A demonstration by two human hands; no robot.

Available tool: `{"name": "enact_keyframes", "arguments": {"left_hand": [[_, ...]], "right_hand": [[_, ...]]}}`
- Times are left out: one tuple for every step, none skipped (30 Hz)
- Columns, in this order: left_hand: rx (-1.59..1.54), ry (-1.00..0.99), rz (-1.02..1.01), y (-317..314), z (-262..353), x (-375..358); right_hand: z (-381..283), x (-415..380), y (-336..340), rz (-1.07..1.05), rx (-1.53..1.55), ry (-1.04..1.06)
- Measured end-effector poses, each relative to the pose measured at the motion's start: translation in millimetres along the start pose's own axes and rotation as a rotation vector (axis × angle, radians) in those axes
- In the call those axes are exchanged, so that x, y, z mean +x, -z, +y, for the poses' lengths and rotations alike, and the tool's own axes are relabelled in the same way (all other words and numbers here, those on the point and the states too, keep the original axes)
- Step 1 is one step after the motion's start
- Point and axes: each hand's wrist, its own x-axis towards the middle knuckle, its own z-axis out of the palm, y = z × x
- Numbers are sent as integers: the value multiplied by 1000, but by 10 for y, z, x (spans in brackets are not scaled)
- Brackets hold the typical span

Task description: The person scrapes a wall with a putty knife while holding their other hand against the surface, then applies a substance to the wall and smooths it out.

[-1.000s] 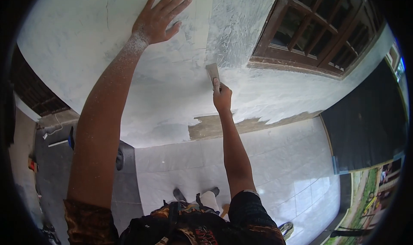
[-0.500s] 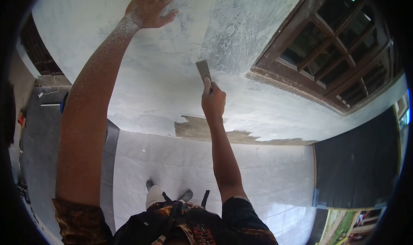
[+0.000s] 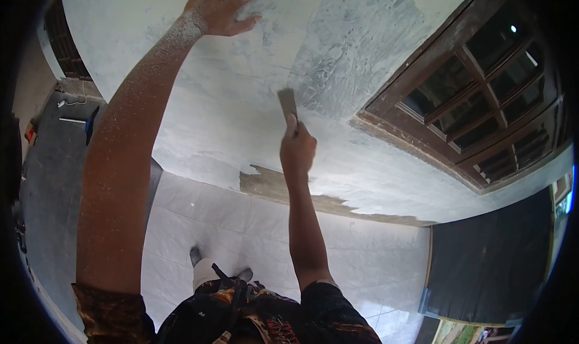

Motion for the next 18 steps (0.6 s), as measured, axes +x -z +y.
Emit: {"name": "enact_keyframes", "arguments": {"left_hand": [[1,10,-14,11,-3,2],[6,19,-28,24,-17,16],[11,14,-27,13,-19,31],[22,14,-21,-6,-18,28],[32,14,-17,-20,-27,22],[37,14,-17,-17,-45,25],[55,17,-9,-23,-50,23],[67,20,-3,-37,-28,15],[59,21,-5,-35,-4,8],[65,25,-27,-10,-8,18],[76,30,-49,10,-19,24],[79,30,-51,11,-19,24],[66,35,-44,6,-11,21],[55,39,-38,4,-15,19],[59,35,-39,1,-23,18],[47,29,-17,-5,-33,18],[31,26,3,-18,-28,9],[26,29,0,-25,-14,2]], "right_hand": [[32,-6,5,2,1,-4],[64,-8,-7,10,6,10],[90,-13,-22,17,12,25],[99,-27,-34,23,18,42],[135,-41,30,-44,22,-32],[132,-28,2,-44,25,-29],[146,-24,-32,-12,48,4],[166,-46,-52,20,68,32],[59,-29,-62,19,33,36],[1,-42,-44,19,31,34],[-56,-45,-34,-1,18,25],[-82,-46,-36,-22,8,14],[-38,-77,-25,-23,11,14],[44,-131,-11,-28,50,-12],[99,-155,-28,-33,89,-39],[126,-129,-75,-32,92,-35],[170,-118,-114,-25,99,-41],[200,-134,-125,-20,103,-52]]}}
